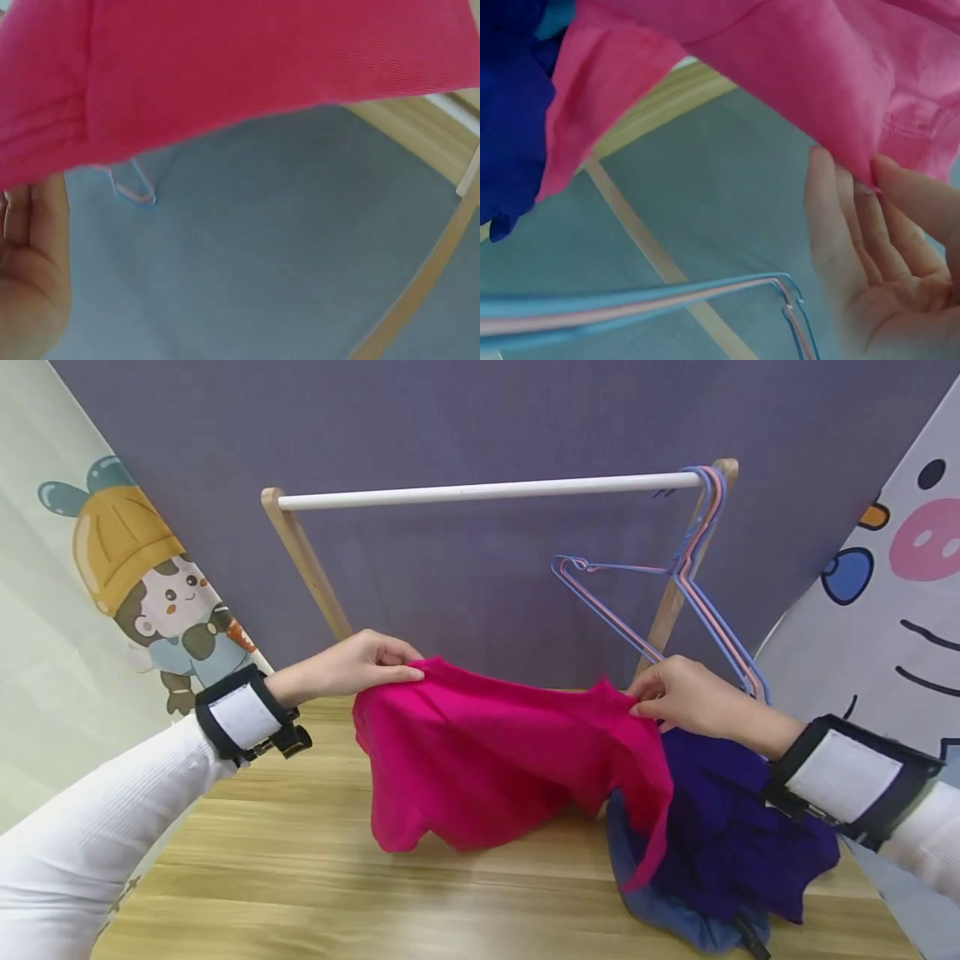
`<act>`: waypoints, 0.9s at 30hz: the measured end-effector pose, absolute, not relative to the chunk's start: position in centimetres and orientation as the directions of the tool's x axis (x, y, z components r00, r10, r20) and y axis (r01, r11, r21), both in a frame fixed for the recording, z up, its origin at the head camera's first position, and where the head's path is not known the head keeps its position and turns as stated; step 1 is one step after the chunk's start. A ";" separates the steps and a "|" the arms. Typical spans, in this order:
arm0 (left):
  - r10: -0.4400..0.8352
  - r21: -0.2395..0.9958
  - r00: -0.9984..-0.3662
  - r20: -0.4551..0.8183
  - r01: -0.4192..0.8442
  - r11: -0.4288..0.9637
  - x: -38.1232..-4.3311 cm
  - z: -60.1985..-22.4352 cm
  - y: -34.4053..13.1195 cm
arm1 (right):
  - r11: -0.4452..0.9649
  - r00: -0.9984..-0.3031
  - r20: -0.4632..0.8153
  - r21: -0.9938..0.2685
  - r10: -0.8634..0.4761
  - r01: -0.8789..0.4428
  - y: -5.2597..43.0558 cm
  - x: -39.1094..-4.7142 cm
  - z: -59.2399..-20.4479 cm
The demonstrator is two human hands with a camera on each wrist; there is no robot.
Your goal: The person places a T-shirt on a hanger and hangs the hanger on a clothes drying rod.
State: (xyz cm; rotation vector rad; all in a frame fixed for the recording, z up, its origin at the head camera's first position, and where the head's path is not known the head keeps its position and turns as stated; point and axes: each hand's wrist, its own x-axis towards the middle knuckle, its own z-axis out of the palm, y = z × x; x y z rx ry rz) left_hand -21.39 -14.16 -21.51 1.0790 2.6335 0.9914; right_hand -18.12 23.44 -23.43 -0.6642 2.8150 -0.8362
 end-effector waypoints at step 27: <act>0.726 0.555 -0.677 0.118 0.651 0.517 -20.3 -26.1 -13.4 | 0.980 -0.871 0.461 -0.014 -0.170 -0.199 27.7 -18.6 -21.6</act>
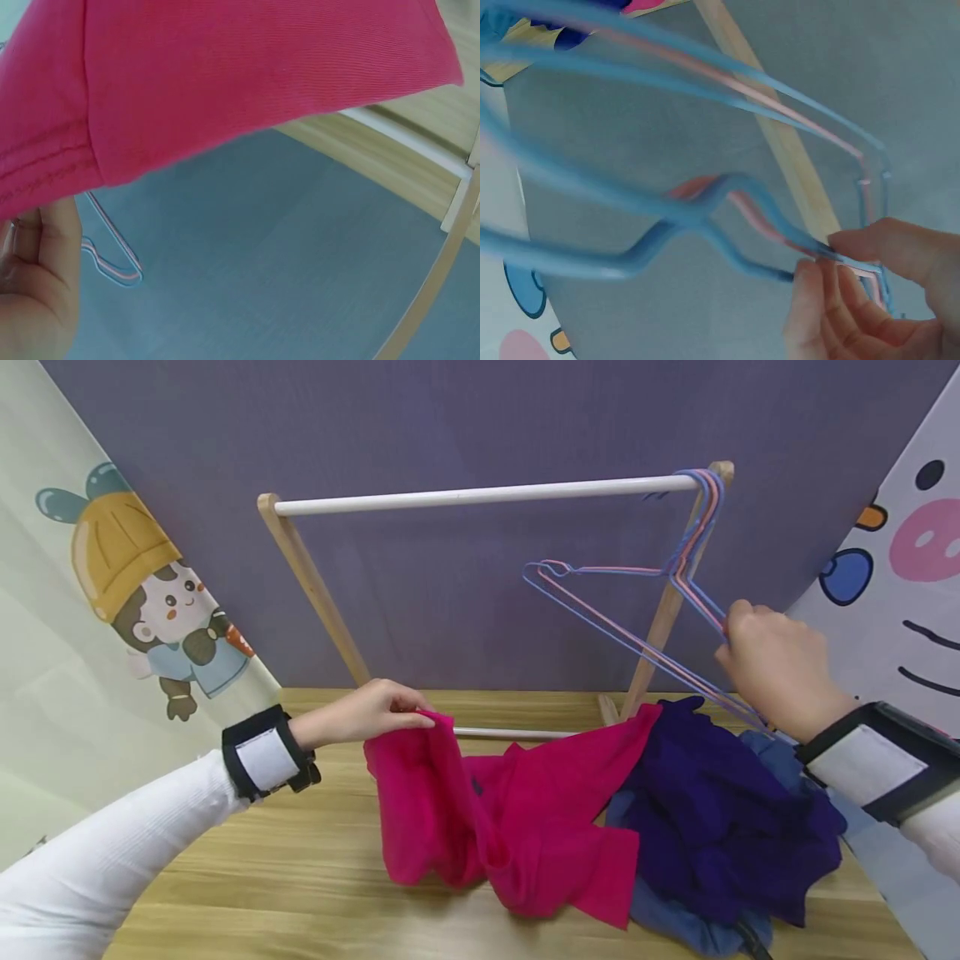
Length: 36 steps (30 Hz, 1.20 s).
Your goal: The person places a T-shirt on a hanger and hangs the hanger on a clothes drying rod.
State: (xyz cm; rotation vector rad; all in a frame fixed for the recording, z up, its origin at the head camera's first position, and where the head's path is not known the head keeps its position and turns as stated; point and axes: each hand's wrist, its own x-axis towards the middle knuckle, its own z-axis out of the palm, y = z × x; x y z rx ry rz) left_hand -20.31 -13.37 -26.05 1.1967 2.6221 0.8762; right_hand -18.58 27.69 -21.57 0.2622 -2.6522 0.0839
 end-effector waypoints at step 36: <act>0.686 0.542 -0.700 0.197 0.661 0.519 -19.6 -27.6 -14.7 | 0.774 -0.942 0.318 -0.621 0.105 -0.124 26.5 -17.1 -21.5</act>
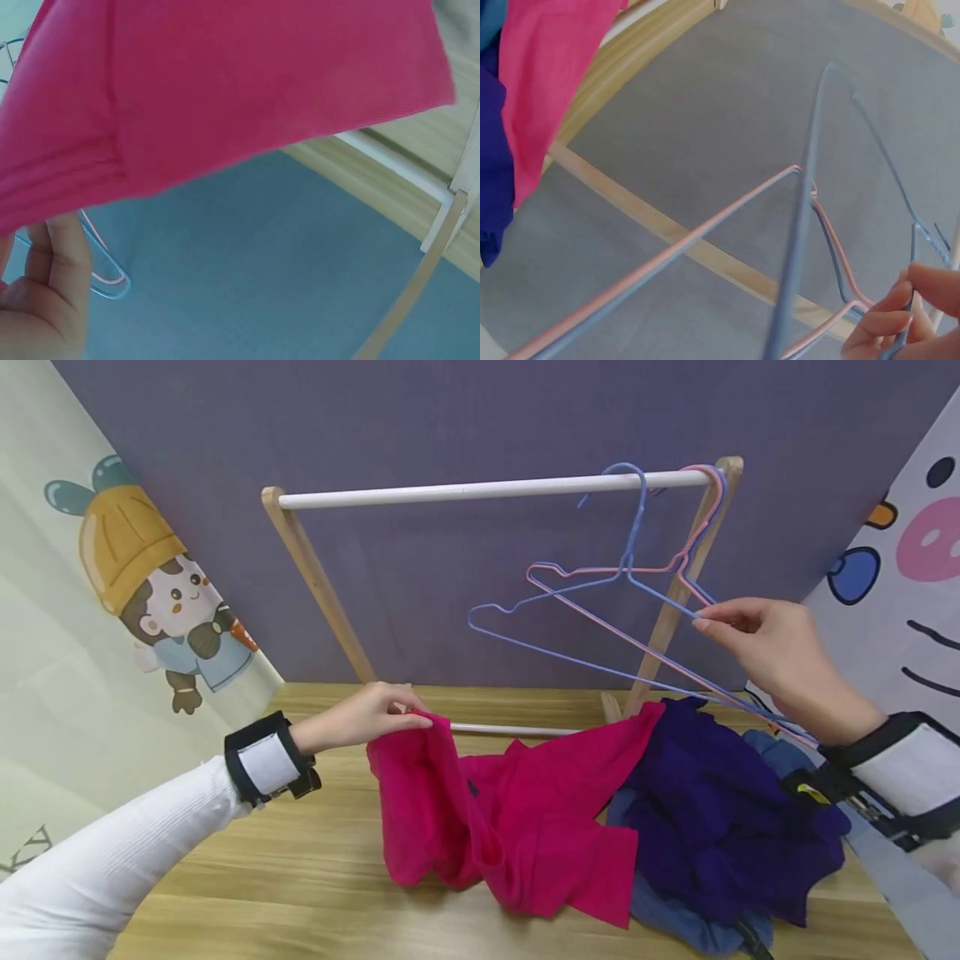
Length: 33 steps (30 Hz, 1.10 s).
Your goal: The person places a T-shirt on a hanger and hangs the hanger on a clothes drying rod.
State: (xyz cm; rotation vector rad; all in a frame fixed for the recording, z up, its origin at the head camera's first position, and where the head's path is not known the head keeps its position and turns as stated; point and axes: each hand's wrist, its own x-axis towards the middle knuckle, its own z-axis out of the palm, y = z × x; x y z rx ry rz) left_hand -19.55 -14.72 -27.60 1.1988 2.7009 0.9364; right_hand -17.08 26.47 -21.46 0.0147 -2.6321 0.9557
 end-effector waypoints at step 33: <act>0.607 0.605 -0.779 0.159 0.562 0.564 -20.3 -28.1 -15.9 | 0.790 -0.941 0.328 -0.598 0.086 -0.136 28.2 -16.1 -21.4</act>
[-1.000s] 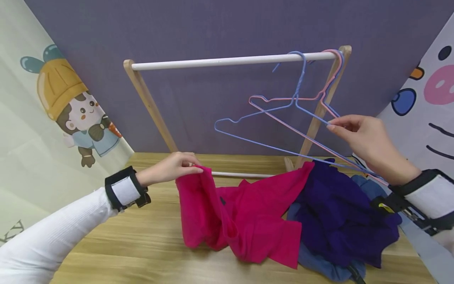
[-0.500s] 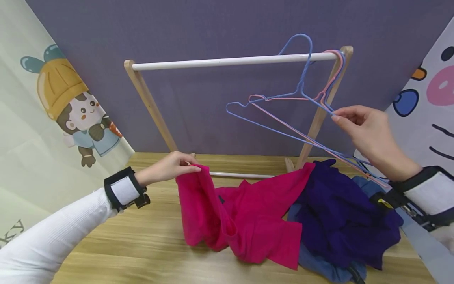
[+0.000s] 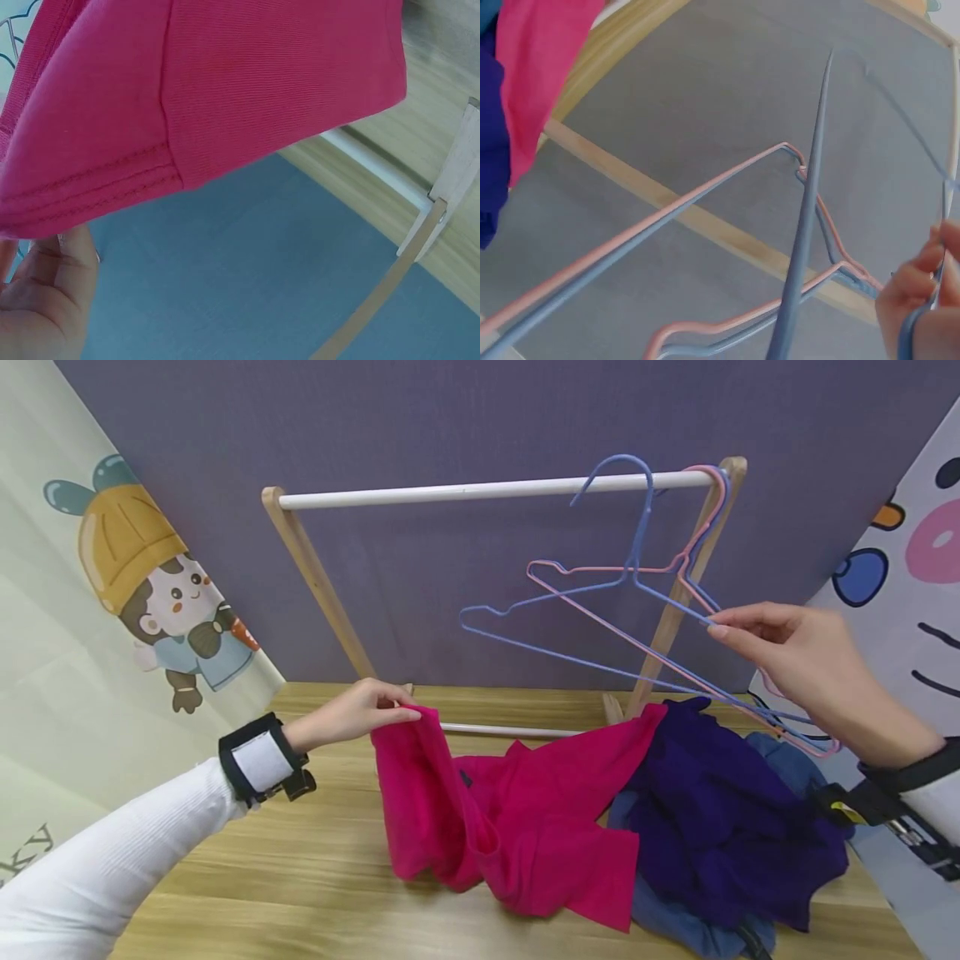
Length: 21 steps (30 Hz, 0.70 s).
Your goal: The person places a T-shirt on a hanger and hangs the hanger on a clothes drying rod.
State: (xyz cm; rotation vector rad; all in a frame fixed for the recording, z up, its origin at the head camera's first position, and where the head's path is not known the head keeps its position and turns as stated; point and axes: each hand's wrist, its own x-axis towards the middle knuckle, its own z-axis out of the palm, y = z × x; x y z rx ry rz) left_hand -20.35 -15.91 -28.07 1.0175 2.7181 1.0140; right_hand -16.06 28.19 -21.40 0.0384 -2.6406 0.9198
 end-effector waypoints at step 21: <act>0.588 0.648 -0.793 0.161 0.534 0.543 -20.4 -28.1 -17.3 | 0.735 -0.930 0.339 -0.593 -0.141 -0.328 30.6 -13.6 -24.3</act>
